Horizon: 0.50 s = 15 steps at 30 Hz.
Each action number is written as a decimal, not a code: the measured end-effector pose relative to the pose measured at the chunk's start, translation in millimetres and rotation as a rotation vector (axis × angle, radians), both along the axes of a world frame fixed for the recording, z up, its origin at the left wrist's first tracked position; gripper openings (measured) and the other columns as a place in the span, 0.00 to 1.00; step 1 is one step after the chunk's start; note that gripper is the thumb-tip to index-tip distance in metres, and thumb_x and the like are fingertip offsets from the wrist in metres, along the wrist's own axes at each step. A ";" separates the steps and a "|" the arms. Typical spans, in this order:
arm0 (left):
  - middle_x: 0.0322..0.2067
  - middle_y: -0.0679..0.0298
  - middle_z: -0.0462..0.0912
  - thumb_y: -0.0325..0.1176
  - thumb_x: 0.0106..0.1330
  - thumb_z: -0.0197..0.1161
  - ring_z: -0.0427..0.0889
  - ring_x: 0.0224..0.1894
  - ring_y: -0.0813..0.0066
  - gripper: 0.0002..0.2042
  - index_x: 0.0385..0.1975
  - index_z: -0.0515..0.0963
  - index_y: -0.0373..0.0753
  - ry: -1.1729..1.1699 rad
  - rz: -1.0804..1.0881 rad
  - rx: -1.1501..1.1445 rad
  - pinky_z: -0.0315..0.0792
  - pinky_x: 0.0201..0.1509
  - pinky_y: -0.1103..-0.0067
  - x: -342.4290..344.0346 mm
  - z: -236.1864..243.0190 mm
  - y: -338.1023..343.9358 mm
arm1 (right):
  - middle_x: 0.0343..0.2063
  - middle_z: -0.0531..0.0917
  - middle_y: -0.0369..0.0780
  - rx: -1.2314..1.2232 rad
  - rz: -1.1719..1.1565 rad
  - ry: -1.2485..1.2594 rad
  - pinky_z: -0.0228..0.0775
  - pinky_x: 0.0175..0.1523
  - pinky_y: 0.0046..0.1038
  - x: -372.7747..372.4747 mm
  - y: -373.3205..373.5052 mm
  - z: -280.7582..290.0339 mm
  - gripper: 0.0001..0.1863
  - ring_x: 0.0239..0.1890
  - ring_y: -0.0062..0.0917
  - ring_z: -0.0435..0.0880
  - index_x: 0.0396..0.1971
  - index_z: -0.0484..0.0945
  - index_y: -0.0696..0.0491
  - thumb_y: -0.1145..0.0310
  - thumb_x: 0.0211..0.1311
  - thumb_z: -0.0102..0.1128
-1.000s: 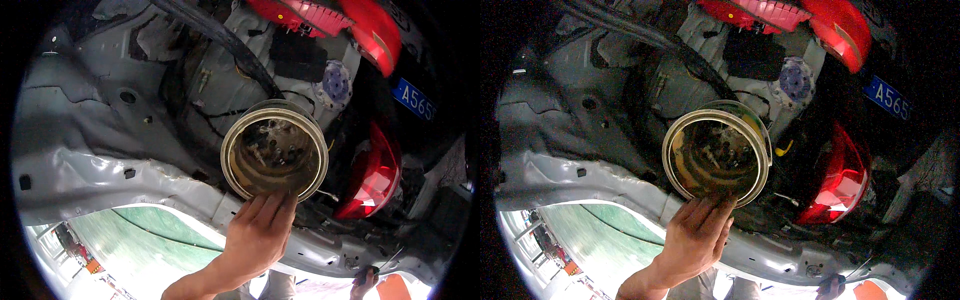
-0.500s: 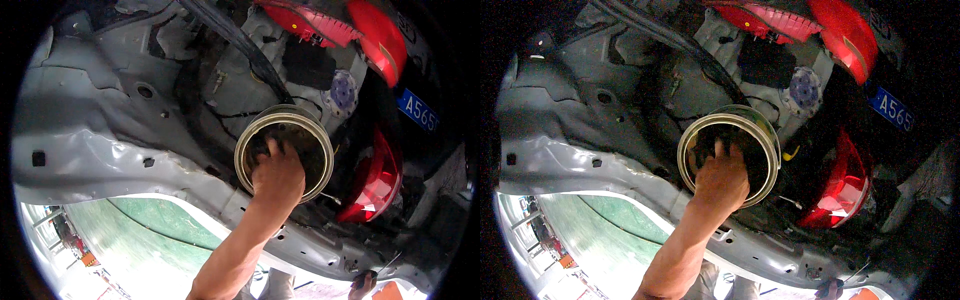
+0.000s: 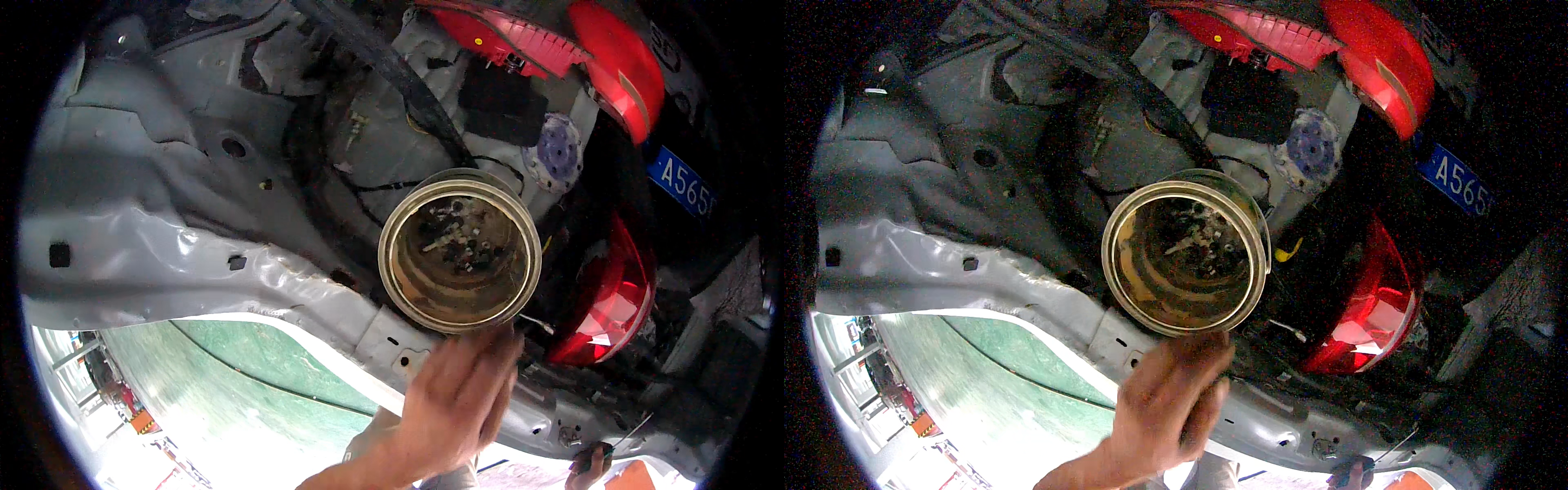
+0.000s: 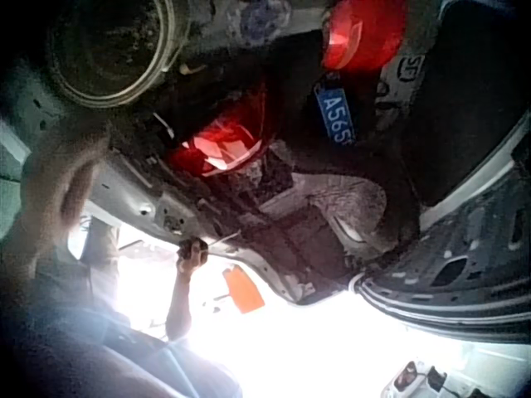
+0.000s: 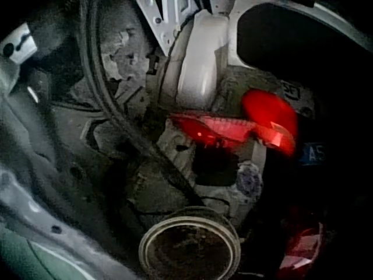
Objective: The person aligns a white car bumper to the rear of a white sedan and secures it using a screwdriver. They repeatedly retrieve screws from a small metal can inside the trunk and fasten them along the bumper edge.
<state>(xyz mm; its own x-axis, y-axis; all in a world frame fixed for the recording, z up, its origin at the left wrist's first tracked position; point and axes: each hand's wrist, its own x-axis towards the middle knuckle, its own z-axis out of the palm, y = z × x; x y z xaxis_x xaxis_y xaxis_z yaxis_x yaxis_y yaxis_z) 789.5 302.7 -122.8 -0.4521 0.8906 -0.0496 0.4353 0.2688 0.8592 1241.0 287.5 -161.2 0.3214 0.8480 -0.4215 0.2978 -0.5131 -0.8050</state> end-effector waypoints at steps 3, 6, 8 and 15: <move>0.46 0.49 0.81 0.23 0.59 0.66 0.82 0.45 0.51 0.16 0.48 0.78 0.33 -0.028 -0.045 0.117 0.79 0.46 0.66 29.2 8.7 -27.6 | 0.17 0.79 0.38 0.012 0.003 0.000 0.50 0.14 0.19 0.7 -1.2 -0.8 0.13 0.09 0.14 0.62 0.31 0.78 0.57 0.61 0.67 0.60; 0.46 0.50 0.82 0.23 0.56 0.69 0.83 0.44 0.54 0.17 0.47 0.80 0.33 -0.089 -0.096 0.091 0.80 0.47 0.66 33.6 10.2 -33.2 | 0.16 0.78 0.38 0.022 0.011 0.041 0.50 0.14 0.19 -1.6 0.4 -0.5 0.13 0.09 0.14 0.62 0.31 0.78 0.57 0.62 0.67 0.60; 0.46 0.51 0.83 0.23 0.53 0.70 0.85 0.44 0.55 0.18 0.46 0.80 0.34 -0.109 -0.106 0.049 0.80 0.48 0.66 33.0 9.1 -36.4 | 0.16 0.78 0.38 -0.010 0.006 0.078 0.50 0.15 0.19 -1.5 1.6 0.9 0.12 0.09 0.14 0.61 0.31 0.78 0.57 0.62 0.67 0.60; 0.43 0.54 0.85 0.23 0.54 0.70 0.85 0.41 0.58 0.15 0.42 0.81 0.35 -0.020 -0.112 0.029 0.81 0.44 0.69 23.0 1.0 -38.5 | 0.15 0.78 0.38 -0.040 -0.022 0.081 0.49 0.14 0.19 -2.6 1.9 3.8 0.12 0.09 0.14 0.60 0.32 0.79 0.58 0.63 0.66 0.61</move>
<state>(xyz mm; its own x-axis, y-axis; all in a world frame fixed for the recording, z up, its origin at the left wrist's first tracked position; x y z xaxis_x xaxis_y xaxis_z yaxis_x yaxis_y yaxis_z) 812.4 264.2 -121.7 -0.3492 0.9365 -0.0316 0.4436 0.1949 0.8748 1238.4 289.4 -157.4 0.3037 0.8231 -0.4798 0.2209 -0.5507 -0.8049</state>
